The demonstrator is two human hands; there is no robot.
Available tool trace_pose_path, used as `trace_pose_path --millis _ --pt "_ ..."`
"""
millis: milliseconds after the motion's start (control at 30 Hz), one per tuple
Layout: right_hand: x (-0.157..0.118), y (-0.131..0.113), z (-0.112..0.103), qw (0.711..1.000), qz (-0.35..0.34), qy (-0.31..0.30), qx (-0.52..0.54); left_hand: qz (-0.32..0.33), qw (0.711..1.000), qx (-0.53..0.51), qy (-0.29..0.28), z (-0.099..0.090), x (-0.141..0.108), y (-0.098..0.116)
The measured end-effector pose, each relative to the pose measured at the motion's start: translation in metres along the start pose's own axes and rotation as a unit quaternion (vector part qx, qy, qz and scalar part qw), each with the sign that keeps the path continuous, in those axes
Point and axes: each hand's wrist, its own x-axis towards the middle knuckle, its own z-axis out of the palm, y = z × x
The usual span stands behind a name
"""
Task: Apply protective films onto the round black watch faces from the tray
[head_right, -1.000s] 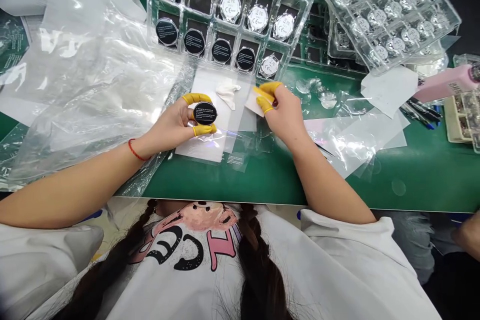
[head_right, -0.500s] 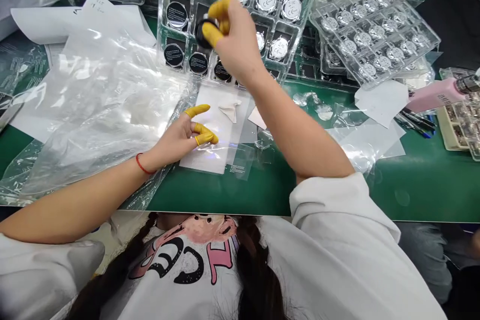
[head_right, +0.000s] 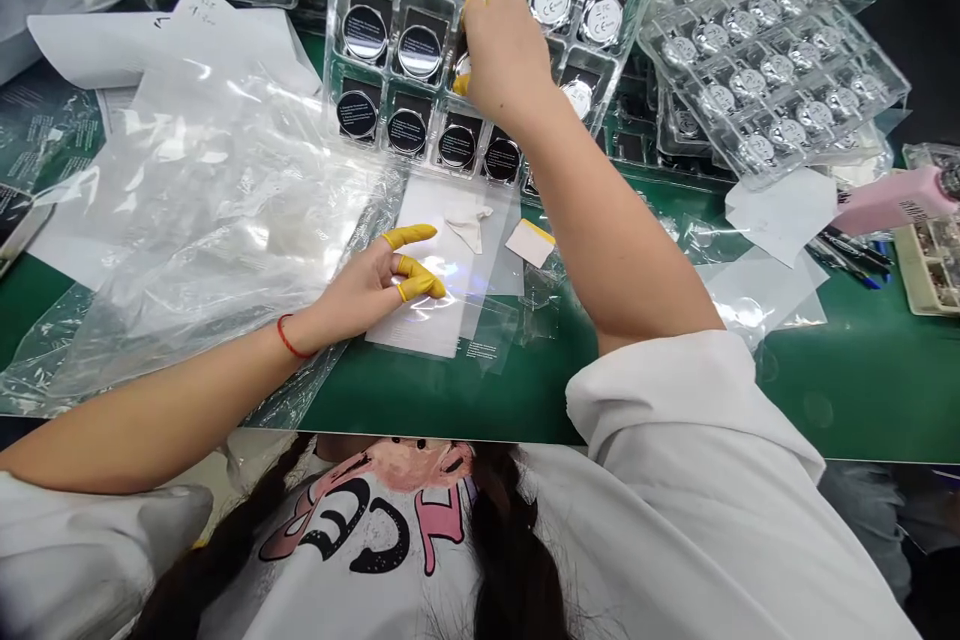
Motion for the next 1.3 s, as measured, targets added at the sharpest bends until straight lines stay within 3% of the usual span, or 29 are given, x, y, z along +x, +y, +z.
trace_pose_path --millis 233,300,367,433,567,633,733,867,1033,1133,1233,1300 --pt "-0.044 -0.015 -0.004 0.997 -0.004 0.058 -0.051 0.030 0.995 -0.088 0.042 -0.003 -0.001 0.000" --pt "-0.063 -0.014 0.002 0.998 -0.035 0.029 -0.037 0.031 0.989 -0.135 0.041 -0.005 -0.001 0.000" --pt "-0.085 -0.011 0.011 0.998 -0.043 -0.035 0.028 0.027 0.987 -0.157 0.023 -0.004 0.000 -0.002" --pt "-0.107 -0.006 0.023 0.989 -0.002 -0.086 0.124 0.029 0.990 -0.140 0.007 -0.002 0.001 -0.004" --pt "-0.134 0.003 0.042 0.962 0.100 -0.069 0.244 0.056 0.996 -0.066 -0.012 0.004 0.001 -0.009" --pt "-0.139 0.002 0.049 0.971 0.095 -0.047 0.216 0.066 0.997 -0.037 -0.026 0.005 0.001 -0.011" --pt "-0.146 -0.007 0.060 0.998 0.020 0.001 0.067 0.069 0.997 0.006 -0.026 0.003 0.001 -0.014" --pt "-0.158 -0.016 0.065 0.991 -0.086 0.040 -0.091 0.079 0.996 0.051 0.004 0.001 0.003 -0.013" --pt "-0.161 -0.007 0.055 0.995 -0.030 0.073 -0.054 0.042 0.999 -0.005 0.015 0.006 0.000 -0.008" --pt "-0.161 -0.011 0.063 0.997 -0.003 0.067 -0.042 0.045 0.999 -0.014 0.019 0.008 -0.004 -0.006" --pt "-0.161 -0.025 0.075 0.995 -0.041 0.064 -0.058 0.040 0.998 0.011 0.047 0.008 -0.005 -0.005" --pt "-0.161 -0.027 0.070 0.994 -0.070 0.059 -0.060 0.032 0.997 0.024 0.058 0.008 -0.005 -0.004"
